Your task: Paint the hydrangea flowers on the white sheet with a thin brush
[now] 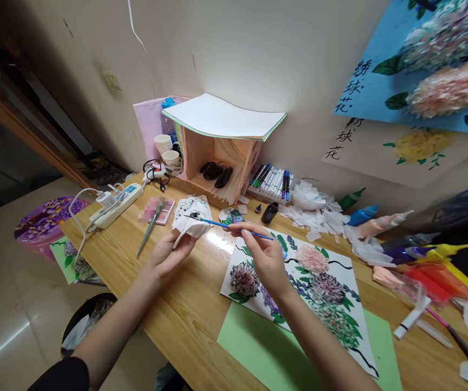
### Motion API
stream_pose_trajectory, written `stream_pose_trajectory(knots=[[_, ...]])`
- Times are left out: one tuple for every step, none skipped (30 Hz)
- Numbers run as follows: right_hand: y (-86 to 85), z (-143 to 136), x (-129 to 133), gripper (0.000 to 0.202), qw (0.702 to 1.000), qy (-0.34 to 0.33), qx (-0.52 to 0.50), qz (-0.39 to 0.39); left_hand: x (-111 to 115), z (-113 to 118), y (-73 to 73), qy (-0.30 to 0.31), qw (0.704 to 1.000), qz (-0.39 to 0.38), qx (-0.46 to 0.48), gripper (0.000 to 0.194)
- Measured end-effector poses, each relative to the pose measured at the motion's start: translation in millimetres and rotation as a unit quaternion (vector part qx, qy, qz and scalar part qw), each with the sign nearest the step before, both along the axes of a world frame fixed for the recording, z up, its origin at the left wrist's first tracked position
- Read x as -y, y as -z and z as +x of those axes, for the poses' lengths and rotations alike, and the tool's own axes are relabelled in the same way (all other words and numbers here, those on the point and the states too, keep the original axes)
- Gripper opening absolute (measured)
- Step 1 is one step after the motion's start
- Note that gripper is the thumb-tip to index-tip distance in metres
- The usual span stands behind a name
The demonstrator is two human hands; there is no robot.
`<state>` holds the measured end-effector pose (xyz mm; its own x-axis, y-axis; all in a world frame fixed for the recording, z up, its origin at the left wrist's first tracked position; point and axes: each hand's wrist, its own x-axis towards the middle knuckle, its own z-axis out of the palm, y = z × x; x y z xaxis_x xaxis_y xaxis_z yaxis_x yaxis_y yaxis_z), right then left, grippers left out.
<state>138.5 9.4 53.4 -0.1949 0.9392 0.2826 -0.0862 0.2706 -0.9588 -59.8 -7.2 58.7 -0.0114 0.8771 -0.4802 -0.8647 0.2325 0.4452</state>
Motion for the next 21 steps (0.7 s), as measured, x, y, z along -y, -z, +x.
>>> stream_pose_trajectory(knots=[[1.0, -1, 2, 0.019, 1.0, 0.012, -0.001, 0.008, 1, 2, -0.1, -0.005, 1.0, 0.007, 0.01, 0.051], [1.6, -2, 3, 0.019, 1.0, 0.023, 0.002, 0.016, 2, 3, 0.0, -0.004, 1.0, 0.016, 0.014, 0.053], [2.0, -3, 6, 0.019, 0.999, 0.033, 0.008, 0.024, 3, 5, 0.4, 0.001, 1.0, 0.026, 0.012, 0.053], [2.2, -5, 8, 0.019, 0.998, 0.04, 0.019, 0.032, 4, 6, 1.1, 0.008, 0.999, 0.039, 0.005, 0.052], [2.4, -6, 11, 0.02, 0.998, 0.046, 0.032, 0.041, 4, 7, 2.1, 0.014, 0.998, 0.054, -0.008, 0.049], [2.8, -8, 14, 0.02, 0.997, 0.052, 0.043, 0.048, 4, 8, 3.3, 0.018, 0.997, 0.07, -0.023, 0.043], [3.4, -10, 17, 0.02, 0.996, 0.056, 0.05, 0.055, 3, 10, 4.5, 0.018, 0.995, 0.086, -0.041, 0.036], [4.2, -11, 19, 0.021, 0.995, 0.061, 0.052, 0.061, 3, 11, 5.7, 0.015, 0.993, 0.101, -0.058, 0.029], [5.2, -13, 22, 0.021, 0.995, 0.064, 0.05, 0.065, 2, 12, 6.7, 0.01, 0.991, 0.116, -0.073, 0.026], [6.4, -15, 24, 0.021, 0.994, 0.067, 0.046, 0.068, 1, 13, 7.3, 0.003, 0.988, 0.129, -0.088, 0.025], [7.7, -17, 26, 0.021, 0.994, 0.067, 0.041, 0.07, 0, 13, 7.7, -0.005, 0.985, 0.141, -0.103, 0.027], [9.0, -18, 27, 0.022, 0.995, 0.065, 0.037, 0.071, -1, 14, 7.8, -0.013, 0.982, 0.15, -0.117, 0.029], [10.2, -20, 29, 0.022, 0.995, 0.061, 0.034, 0.074, -2, 14, 7.7, -0.022, 0.979, 0.157, -0.131, 0.032], [11.2, -21, 30, 0.022, 0.995, 0.058, 0.031, 0.076, -3, 13, 7.3, -0.031, 0.976, 0.161, -0.143, 0.034], [12.1, -22, 31, 0.023, 0.995, 0.058, 0.027, 0.078, -5, 12, 6.8, -0.042, 0.974, 0.163, -0.151, 0.036], [12.8, -22, 32, 0.023, 0.995, 0.063, 0.022, 0.078, -6, 10, 6.1, -0.057, 0.972, 0.164, -0.156, 0.037], [13.3, -22, 33, 0.022, 0.995, 0.07, 0.015, 0.075, -7, 8, 5.2, -0.075, 0.971, 0.163, -0.157, 0.038], [13.8, -21, 34, 0.022, 0.995, 0.077, 0.008, 0.068, -9, 5, 4.1, -0.093, 0.969, 0.163, -0.158, 0.038], [14.1, -20, 34, 0.022, 0.995, 0.082, 0.0, 0.059, -10, 2, 2.8, -0.109, 0.968, 0.162, -0.159, 0.038], [14.2, -18, 35, 0.021, 0.995, 0.085, -0.01, 0.049, -12, -2, 1.4, -0.121, 0.966, 0.161, -0.162, 0.038], [14.1, -16, 35, 0.021, 0.995, 0.085, -0.024, 0.04, -13, -5, -0.1, -0.126, 0.965, 0.158, -0.167, 0.037]])
